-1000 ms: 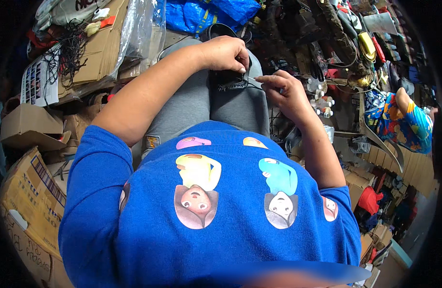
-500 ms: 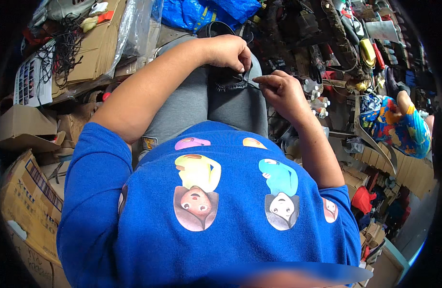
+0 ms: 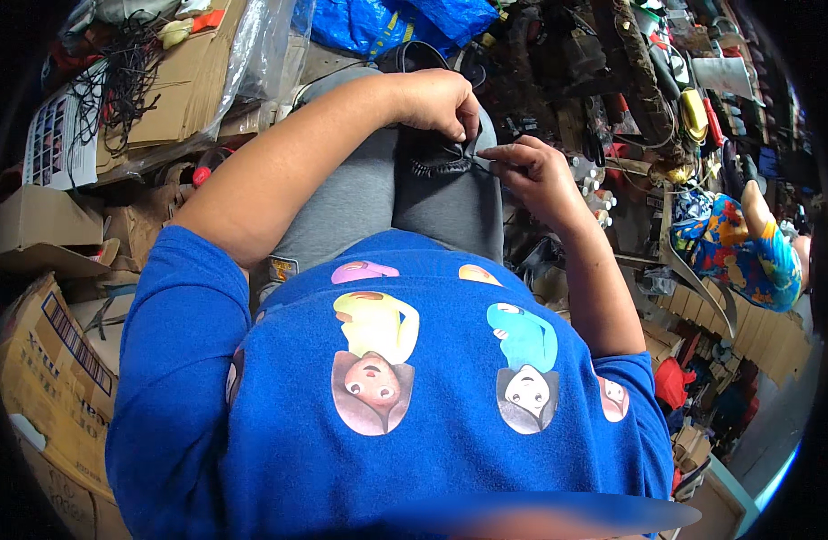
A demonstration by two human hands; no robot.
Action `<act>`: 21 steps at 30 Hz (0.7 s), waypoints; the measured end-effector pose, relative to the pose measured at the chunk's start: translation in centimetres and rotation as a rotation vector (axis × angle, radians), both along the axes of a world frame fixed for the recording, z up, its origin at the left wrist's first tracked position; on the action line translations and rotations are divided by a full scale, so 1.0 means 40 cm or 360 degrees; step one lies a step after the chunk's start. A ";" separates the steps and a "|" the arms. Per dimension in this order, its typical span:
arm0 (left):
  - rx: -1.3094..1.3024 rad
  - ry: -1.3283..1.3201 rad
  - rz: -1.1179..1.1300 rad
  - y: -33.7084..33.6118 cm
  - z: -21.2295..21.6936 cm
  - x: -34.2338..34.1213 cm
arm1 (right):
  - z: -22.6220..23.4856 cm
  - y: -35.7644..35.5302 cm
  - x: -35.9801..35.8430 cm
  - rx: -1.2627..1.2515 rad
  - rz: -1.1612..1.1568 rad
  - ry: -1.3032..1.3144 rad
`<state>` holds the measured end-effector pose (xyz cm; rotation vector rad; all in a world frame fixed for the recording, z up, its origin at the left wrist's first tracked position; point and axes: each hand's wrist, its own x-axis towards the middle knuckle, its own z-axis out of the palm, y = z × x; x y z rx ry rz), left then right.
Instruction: Manually stitching the edge of a black shoe sole using a needle and thread.
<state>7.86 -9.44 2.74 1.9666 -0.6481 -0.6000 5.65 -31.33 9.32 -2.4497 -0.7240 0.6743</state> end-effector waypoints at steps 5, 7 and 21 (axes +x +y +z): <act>-0.0048 -0.0161 -0.0020 0.005 -0.014 0.005 | 0.014 0.017 0.014 -0.0063 0.0189 -0.0209; -0.0052 -0.0164 -0.0014 0.002 -0.015 0.005 | 0.003 0.018 0.018 -0.0055 0.0256 -0.0250; -0.0043 -0.0382 -0.0096 -0.005 -0.002 -0.010 | -0.121 -0.074 0.107 0.0474 0.0085 0.0735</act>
